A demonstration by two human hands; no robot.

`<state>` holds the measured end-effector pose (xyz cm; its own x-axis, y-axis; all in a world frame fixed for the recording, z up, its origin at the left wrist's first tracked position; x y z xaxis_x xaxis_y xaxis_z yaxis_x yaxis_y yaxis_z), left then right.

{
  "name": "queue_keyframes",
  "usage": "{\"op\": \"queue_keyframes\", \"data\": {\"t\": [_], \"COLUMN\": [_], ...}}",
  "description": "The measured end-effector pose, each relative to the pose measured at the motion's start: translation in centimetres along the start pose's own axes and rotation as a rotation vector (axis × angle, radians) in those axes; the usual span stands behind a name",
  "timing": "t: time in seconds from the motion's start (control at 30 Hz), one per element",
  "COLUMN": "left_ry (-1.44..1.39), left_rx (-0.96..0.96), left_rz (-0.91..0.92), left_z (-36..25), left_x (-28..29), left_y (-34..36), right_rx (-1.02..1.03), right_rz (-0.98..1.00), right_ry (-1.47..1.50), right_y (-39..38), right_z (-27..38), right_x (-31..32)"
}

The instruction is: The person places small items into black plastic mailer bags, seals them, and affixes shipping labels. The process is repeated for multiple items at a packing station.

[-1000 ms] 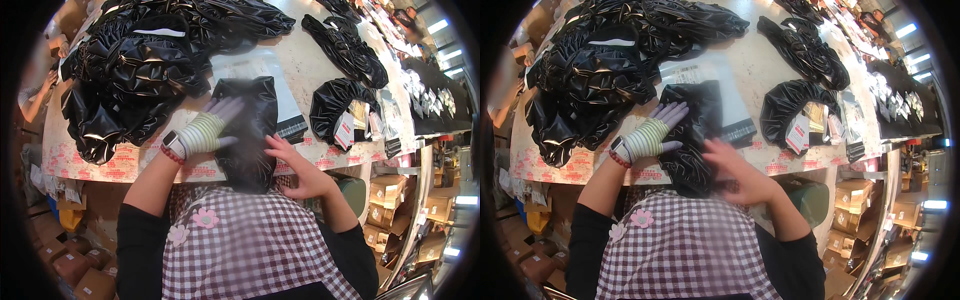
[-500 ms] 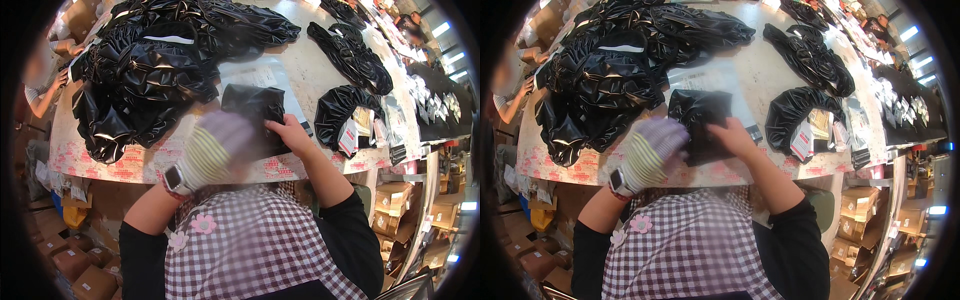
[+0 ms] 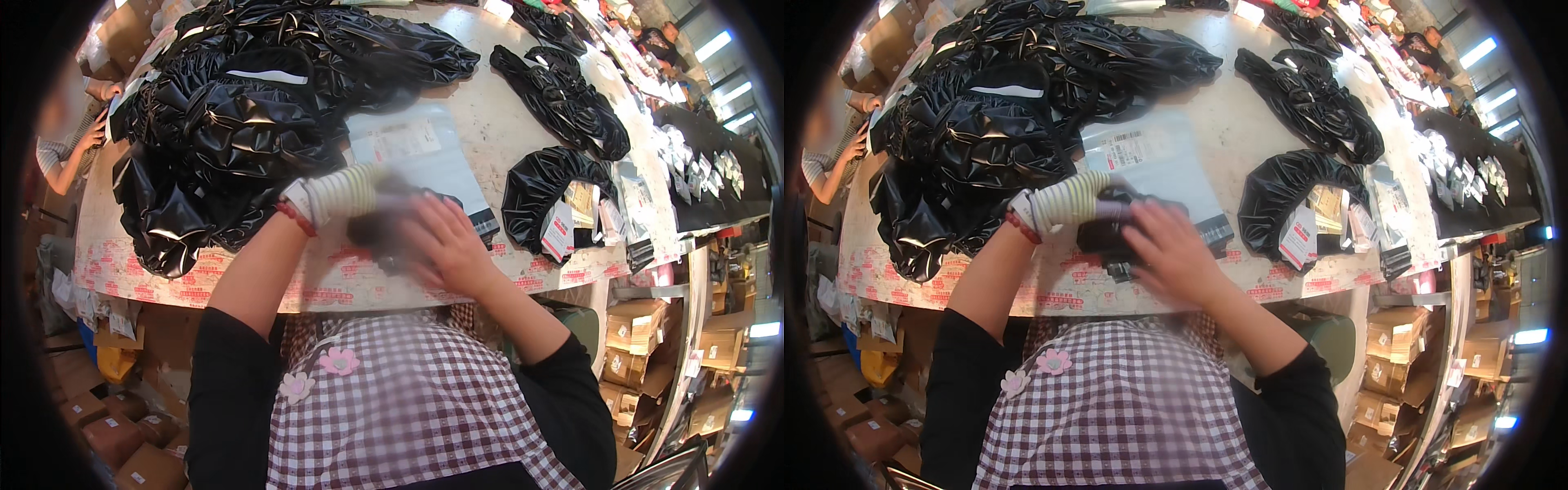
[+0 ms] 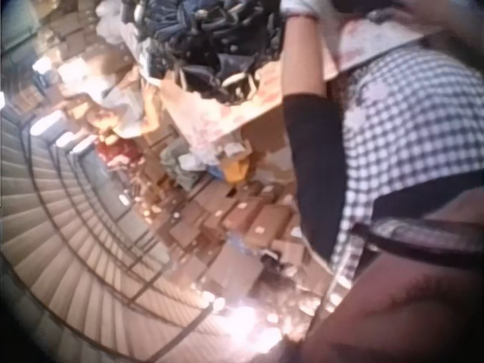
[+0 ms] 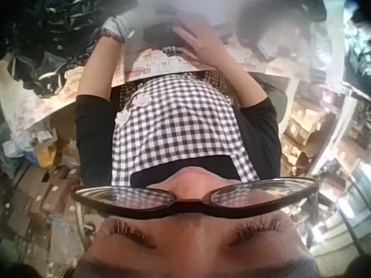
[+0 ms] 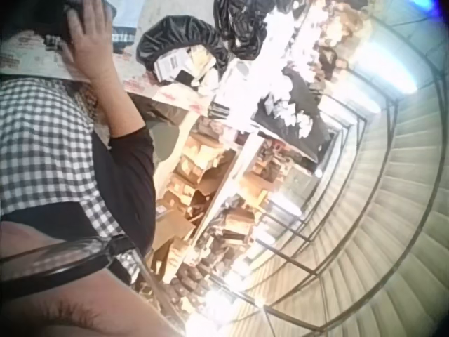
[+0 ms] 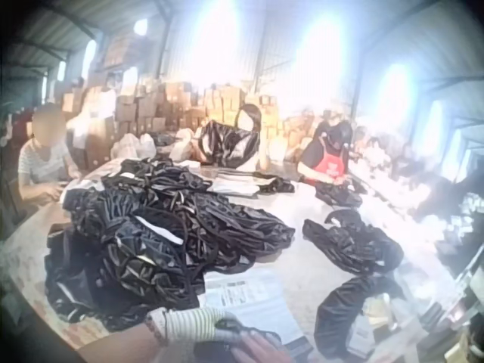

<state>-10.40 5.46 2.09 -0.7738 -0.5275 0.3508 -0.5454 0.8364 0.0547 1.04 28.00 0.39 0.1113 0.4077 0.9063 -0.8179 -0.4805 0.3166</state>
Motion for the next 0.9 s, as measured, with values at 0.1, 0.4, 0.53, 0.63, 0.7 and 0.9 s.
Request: {"op": "queue_keyframes", "data": {"t": [0.1,0.4,0.53,0.63,0.7,0.9], "left_ry": [0.617,0.657,0.134,0.407,0.696,0.788], "left_rx": [-0.072,-0.145,-0.097,-0.047,-0.172,-0.087], "left_rz": [-0.452,-0.472,-0.829,-0.441,-0.179,-0.021], "left_z": [2.6,4.9,2.6,2.8,0.2,-0.8], "left_x": [-1.4,-1.9,-4.7,-7.6,-8.7,-11.5], "left_y": [0.4,-3.6,-2.6,-1.0,-0.3,1.4], "right_rx": [-0.313,0.101,0.003,-0.256,-0.515,-0.728], "right_rz": [0.101,0.093,0.254,0.293,0.167,-0.56], "right_ry": [0.155,-0.107,0.208,0.666,0.783,0.475], "right_y": [2.8,4.3,0.6,-3.7,-6.5,-8.3], "right_z": [-3.5,-2.8,-1.6,-2.7,-4.0,-2.9], "right_x": [-1.6,-2.4,0.7,3.0,5.3,5.8]}}
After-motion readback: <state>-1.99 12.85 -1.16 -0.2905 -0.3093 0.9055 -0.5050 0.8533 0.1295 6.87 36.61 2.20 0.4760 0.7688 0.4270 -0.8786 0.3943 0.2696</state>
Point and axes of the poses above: each hand's wrist, its own y-axis towards the middle knuckle, its own x-axis out of the back of the hand, z = x × y, the point moved 1 cm from there along y, towards the middle knuckle, and after that the axes turned 15 degrees about -x, right-handed, at the moved point
